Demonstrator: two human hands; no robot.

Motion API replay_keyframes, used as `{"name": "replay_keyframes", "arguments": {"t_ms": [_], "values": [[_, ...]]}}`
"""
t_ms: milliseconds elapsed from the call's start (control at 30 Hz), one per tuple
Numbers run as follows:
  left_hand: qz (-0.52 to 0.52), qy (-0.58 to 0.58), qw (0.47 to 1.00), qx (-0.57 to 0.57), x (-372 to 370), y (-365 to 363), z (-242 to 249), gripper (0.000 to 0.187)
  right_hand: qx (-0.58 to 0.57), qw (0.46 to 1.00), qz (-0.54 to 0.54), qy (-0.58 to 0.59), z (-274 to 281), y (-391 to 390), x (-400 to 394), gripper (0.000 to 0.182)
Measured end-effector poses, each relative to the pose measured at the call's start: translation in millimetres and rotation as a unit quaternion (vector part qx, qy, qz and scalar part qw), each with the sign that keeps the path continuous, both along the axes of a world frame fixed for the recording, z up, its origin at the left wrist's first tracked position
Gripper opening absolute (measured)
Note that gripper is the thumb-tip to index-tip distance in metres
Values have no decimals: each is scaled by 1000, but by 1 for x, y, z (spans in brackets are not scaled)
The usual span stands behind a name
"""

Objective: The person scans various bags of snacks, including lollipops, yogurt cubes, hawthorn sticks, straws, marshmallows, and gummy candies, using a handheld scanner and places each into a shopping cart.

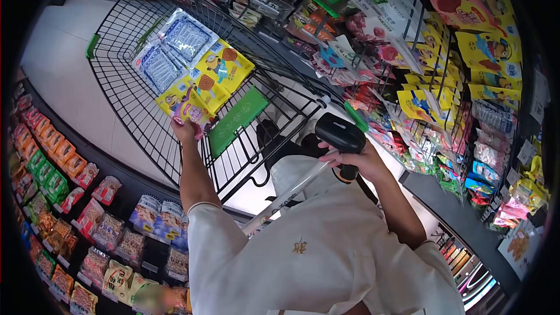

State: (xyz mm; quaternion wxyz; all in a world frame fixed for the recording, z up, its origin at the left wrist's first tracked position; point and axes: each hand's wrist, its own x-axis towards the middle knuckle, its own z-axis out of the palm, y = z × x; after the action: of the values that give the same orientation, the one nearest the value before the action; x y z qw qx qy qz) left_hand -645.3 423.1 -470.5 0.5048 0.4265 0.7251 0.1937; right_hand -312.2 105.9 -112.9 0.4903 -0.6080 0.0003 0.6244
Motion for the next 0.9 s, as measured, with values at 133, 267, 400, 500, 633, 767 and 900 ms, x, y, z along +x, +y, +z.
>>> {"name": "replay_keyframes", "arguments": {"t_ms": [133, 267, 400, 500, 633, 767, 900], "values": [[-109, 366, 924, -32, -12, -3, -29, 61, 5, 1000, 2, 12, -2, 0, 2, 51], [-302, 210, 930, -6, -2, -29, -10, 69, -3, 999, -6, 31, -4, -2, 6, 57], [-456, 231, 855, -87, 31, -54, 1, 66, 9, 1000, 4, 15, -4, -3, 6, 57], [-493, 235, 835, -65, 71, -60, 46, 61, 43, 999, -5, 33, -11, -16, 7, 54], [-483, 35, 870, 98, 134, -63, 75, 29, 24, 996, 71, -47, -14, -23, 9, 34], [-444, -128, 870, 173, 238, -99, 194, 30, 53, 983, 113, -132, -17, -38, 7, 36], [-564, -112, 759, 304, 312, -125, 240, 29, 86, 939, 136, -304, -23, -76, 4, 44]]}}
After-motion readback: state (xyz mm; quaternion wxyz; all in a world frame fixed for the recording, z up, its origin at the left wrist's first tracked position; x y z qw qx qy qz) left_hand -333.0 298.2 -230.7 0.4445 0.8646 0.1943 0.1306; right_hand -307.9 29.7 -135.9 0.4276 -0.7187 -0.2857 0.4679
